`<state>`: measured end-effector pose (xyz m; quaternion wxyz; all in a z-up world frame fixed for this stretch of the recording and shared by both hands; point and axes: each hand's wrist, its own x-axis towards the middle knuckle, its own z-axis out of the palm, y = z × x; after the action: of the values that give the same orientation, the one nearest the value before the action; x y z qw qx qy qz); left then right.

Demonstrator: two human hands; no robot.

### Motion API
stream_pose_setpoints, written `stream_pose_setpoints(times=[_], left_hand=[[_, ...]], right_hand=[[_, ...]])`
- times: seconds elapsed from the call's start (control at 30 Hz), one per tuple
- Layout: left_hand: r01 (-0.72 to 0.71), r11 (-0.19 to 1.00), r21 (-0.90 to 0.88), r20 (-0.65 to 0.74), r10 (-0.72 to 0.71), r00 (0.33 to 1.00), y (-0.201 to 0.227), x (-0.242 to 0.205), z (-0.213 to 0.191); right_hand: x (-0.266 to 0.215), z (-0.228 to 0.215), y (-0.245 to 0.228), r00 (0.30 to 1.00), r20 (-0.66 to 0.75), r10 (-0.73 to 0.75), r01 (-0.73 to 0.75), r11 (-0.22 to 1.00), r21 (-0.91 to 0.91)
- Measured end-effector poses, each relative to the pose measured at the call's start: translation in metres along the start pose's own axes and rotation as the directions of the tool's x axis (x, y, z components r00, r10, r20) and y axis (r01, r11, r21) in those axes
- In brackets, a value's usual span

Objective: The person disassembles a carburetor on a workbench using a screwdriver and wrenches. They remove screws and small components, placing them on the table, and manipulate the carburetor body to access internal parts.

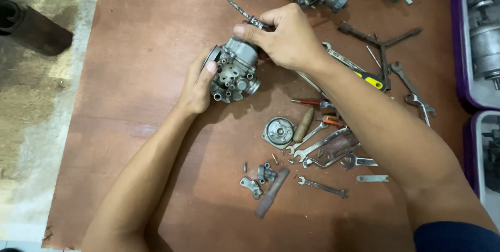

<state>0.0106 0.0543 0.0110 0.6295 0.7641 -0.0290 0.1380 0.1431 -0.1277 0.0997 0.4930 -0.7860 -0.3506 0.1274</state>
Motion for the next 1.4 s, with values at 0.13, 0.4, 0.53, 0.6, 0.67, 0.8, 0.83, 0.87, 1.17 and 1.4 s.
stream_pose_setpoints(times=[0.13,0.4,0.53,0.6,0.67,0.8,0.83,0.87,1.17,1.4], left_hand=[[-0.013,0.999,0.034,-0.009,0.013,1.0,0.003,-0.001,0.0],[-0.059,0.996,0.068,0.007,0.059,0.998,0.011,-0.001,0.004],[-0.07,0.997,0.044,0.024,0.069,0.997,0.009,-0.002,0.004],[-0.098,0.994,0.054,0.033,0.096,0.995,0.005,-0.003,0.004],[-0.102,0.994,0.041,0.046,0.101,0.994,-0.012,-0.002,0.0],[-0.075,0.996,0.044,0.093,0.071,0.993,-0.026,-0.003,-0.003],[-0.086,0.995,0.04,0.101,0.082,0.991,-0.027,-0.004,-0.004],[-0.081,0.995,0.056,0.102,0.075,0.992,-0.03,-0.005,-0.003],[-0.053,0.998,0.047,0.097,0.048,0.994,-0.025,-0.007,0.005],[-0.046,0.998,0.051,0.041,0.044,0.998,-0.02,-0.006,0.004]], right_hand=[[0.001,0.002,0.003,0.998,0.003,0.055,-0.055,0.998,0.009],[-0.005,0.004,0.017,1.0,-0.01,-0.014,0.015,0.995,0.098],[-0.012,0.004,0.021,1.0,-0.004,-0.013,0.014,0.986,0.167],[-0.018,0.001,0.019,0.997,0.04,0.065,-0.075,0.949,0.308],[-0.023,0.004,0.024,0.992,-0.002,0.129,-0.118,0.912,0.394],[-0.035,-0.001,0.02,0.984,-0.006,0.18,-0.157,0.876,0.455],[-0.037,0.0,0.021,0.984,-0.02,0.178,-0.15,0.88,0.451],[-0.039,-0.001,0.022,0.985,-0.003,0.174,-0.156,0.887,0.435],[-0.059,0.003,0.025,0.964,-0.044,0.261,-0.174,0.75,0.637],[-0.076,-0.028,0.032,0.979,-0.197,-0.054,0.106,0.958,0.265]])
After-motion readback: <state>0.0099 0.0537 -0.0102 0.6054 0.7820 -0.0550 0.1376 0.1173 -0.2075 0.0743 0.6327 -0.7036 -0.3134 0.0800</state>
